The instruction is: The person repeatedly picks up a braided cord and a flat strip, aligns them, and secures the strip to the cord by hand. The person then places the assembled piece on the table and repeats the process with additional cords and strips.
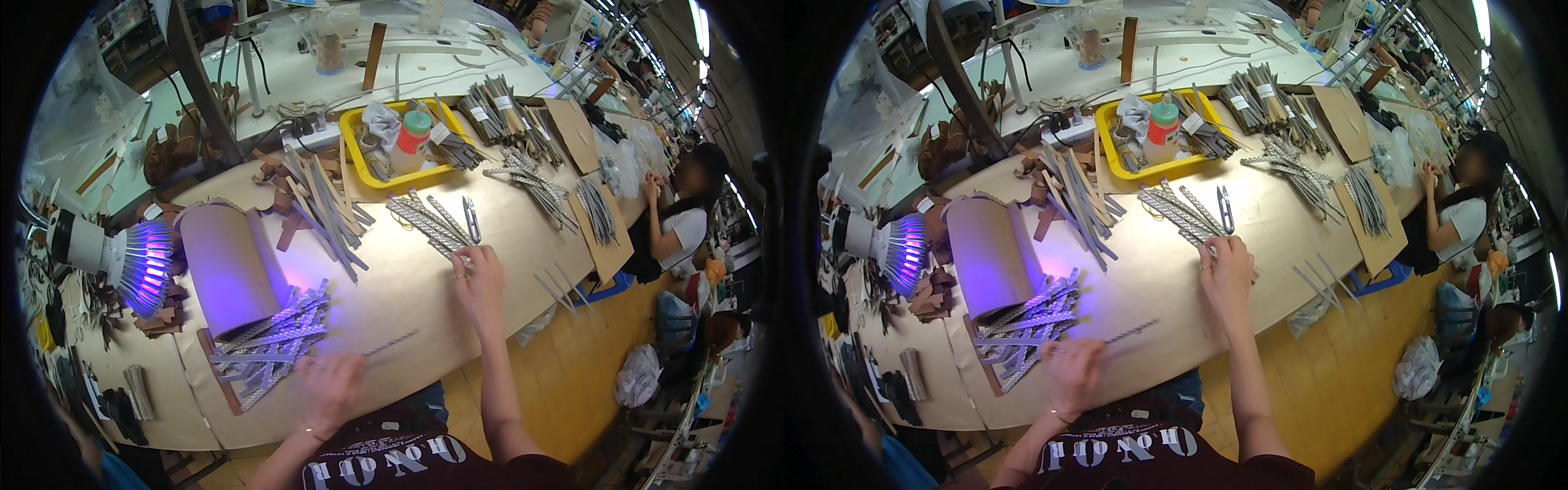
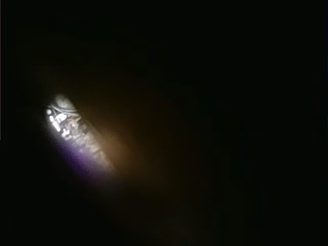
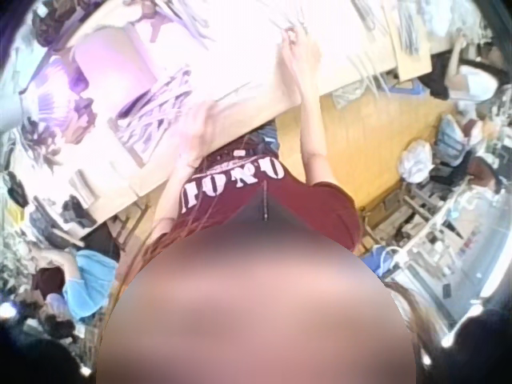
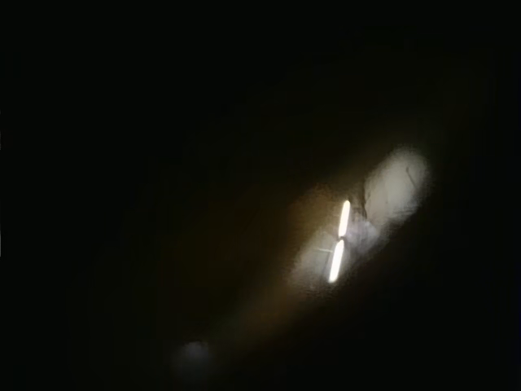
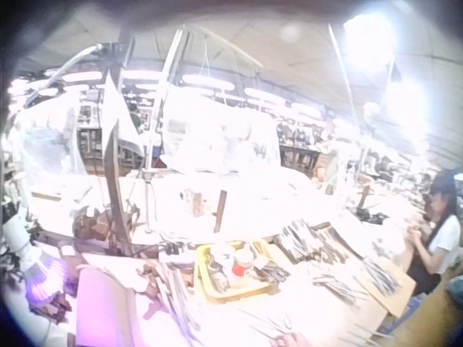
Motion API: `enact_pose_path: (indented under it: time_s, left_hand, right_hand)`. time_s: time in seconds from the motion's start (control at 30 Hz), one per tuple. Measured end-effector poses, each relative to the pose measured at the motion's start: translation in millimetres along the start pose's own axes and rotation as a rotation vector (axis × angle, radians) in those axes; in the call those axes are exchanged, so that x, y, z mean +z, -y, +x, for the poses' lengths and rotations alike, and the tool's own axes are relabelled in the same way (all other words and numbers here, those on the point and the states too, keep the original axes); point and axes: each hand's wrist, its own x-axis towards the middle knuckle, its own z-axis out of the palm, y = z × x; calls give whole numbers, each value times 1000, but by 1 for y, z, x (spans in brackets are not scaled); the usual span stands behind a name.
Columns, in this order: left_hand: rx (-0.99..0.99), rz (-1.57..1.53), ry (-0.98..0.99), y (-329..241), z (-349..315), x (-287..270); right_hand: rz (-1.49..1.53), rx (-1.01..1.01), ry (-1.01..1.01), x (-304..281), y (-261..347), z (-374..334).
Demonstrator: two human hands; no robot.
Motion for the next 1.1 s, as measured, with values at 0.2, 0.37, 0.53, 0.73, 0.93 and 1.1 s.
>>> enact_pose_path:
  time_s: [0.2, 0.37, 0.53, 0.73, 0.93, 1.1]
  left_hand:
    - [-201, 339, -360, 41, 4, -45]
    - [-16, 149, -330, 12, 5, -24]
    - [151, -71, 45, -36, 15, 22]
    - [113, -51, 511, -42, 22, 69]
    - [94, -10, 522, -38, 9, 80]
    - [50, -5, 516, -39, 9, 76]
  right_hand:
    - [-196, -92, -25, 45, -10, 34]
    - [-62, -60, -116, 27, -7, 37]
    - [302, 165, 463, -33, 2, 1]
    - [170, 95, 722, -50, -3, -54]
    - [-143, 368, 287, -80, -45, -62]
    - [-390, 384, -41, -102, -122, -47]
